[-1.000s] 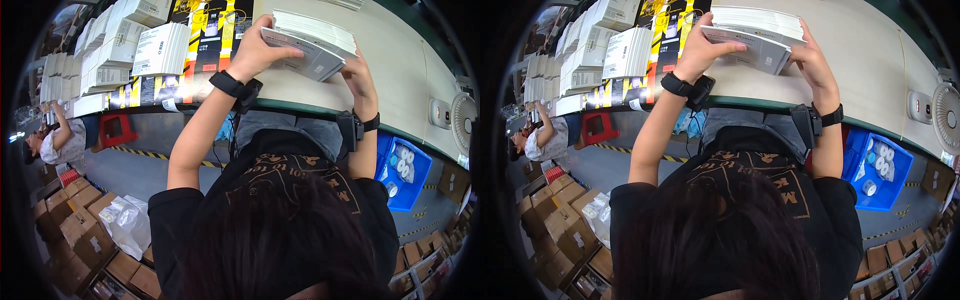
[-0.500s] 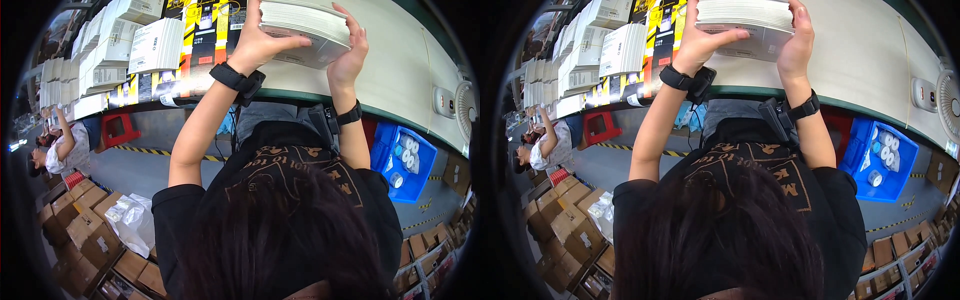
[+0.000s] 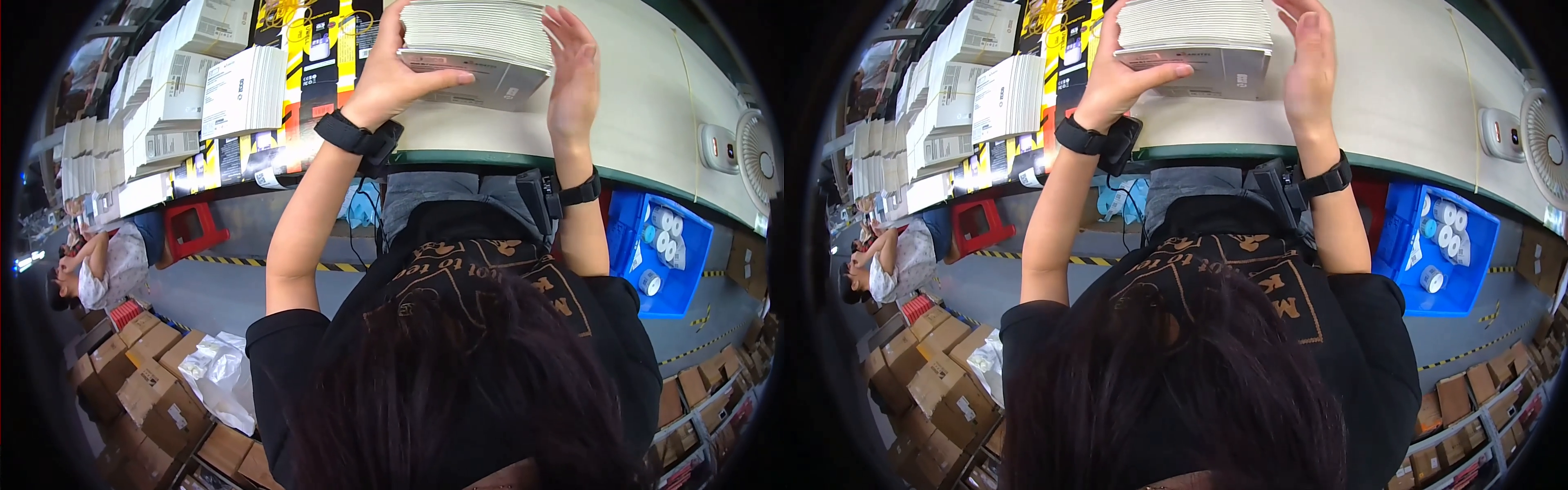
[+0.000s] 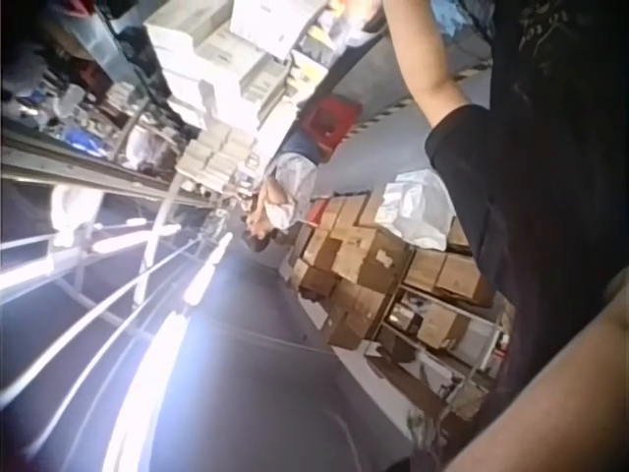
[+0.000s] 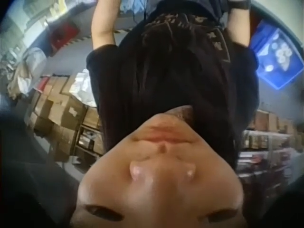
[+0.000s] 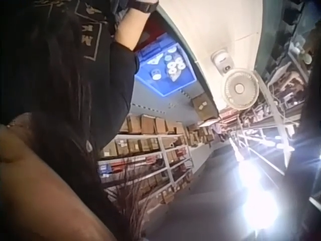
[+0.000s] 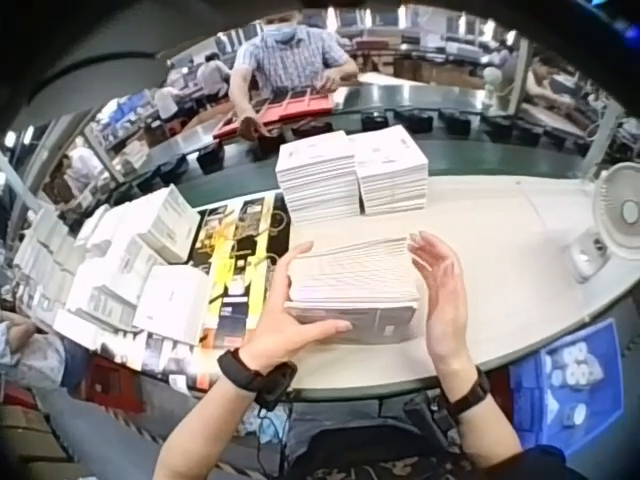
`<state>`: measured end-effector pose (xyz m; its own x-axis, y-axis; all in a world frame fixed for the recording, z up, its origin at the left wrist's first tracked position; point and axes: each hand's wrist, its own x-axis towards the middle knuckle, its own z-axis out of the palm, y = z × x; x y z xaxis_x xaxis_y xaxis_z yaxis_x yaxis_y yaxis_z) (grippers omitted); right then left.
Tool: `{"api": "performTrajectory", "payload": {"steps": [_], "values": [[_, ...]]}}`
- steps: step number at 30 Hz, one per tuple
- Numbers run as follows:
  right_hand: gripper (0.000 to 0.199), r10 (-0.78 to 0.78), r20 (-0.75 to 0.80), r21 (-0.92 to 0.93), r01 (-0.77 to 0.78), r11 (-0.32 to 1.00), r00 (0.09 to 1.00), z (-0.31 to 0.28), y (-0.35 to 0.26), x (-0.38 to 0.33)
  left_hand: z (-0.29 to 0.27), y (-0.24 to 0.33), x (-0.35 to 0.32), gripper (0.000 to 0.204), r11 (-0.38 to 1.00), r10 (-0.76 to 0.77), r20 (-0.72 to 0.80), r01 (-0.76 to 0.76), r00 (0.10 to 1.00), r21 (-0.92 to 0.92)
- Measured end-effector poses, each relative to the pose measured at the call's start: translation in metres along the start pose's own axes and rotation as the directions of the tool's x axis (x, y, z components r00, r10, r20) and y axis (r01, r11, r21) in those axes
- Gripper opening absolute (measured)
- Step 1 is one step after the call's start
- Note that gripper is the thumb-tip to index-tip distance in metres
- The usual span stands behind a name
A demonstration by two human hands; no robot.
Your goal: Applying labels to product boxes and checking label sheets at a manufacturing workstation.
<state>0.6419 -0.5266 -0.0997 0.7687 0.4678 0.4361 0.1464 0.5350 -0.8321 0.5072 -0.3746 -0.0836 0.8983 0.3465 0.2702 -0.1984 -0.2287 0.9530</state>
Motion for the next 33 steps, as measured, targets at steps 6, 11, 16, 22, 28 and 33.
{"api": "performTrajectory", "payload": {"steps": [6, 11, 16, 22, 28, 33], "values": [[0.017, -0.137, 0.166, -0.386, 0.192, 0.902, 0.977, -0.028, -0.028, -0.020, 0.004, 0.003, 0.002, 0.084, 0.999, 0.032, -0.046, -0.032, 0.998, 0.008], [0.017, -0.131, 0.293, -0.560, 0.281, 0.780, 0.947, -0.021, -0.037, -0.023, 0.004, 0.004, 0.003, 0.088, 0.991, -0.085, -0.023, 0.082, 0.996, -0.106], [0.021, -0.236, 0.416, -0.589, 0.458, 0.666, 0.878, -0.020, -0.039, -0.011, 0.001, 0.006, 0.003, 0.090, 0.994, -0.074, 0.010, 0.074, 0.997, -0.082], [0.022, -0.199, 0.454, -0.608, 0.465, 0.644, 0.869, -0.020, -0.039, -0.008, -0.003, 0.005, 0.003, 0.091, 0.999, -0.040, 0.045, 0.039, 0.998, 0.027], [0.020, -0.037, 0.302, -0.552, 0.206, 0.808, 0.953, -0.017, -0.040, -0.015, -0.003, 0.005, 0.001, 0.092, 0.996, -0.087, 0.053, 0.088, 0.995, -0.008], [0.020, 0.135, 0.288, -0.567, 0.056, 0.822, 0.948, -0.020, -0.034, -0.022, -0.005, 0.002, 0.001, 0.092, 0.998, -0.018, 0.067, 0.014, 0.998, 0.064]]}}
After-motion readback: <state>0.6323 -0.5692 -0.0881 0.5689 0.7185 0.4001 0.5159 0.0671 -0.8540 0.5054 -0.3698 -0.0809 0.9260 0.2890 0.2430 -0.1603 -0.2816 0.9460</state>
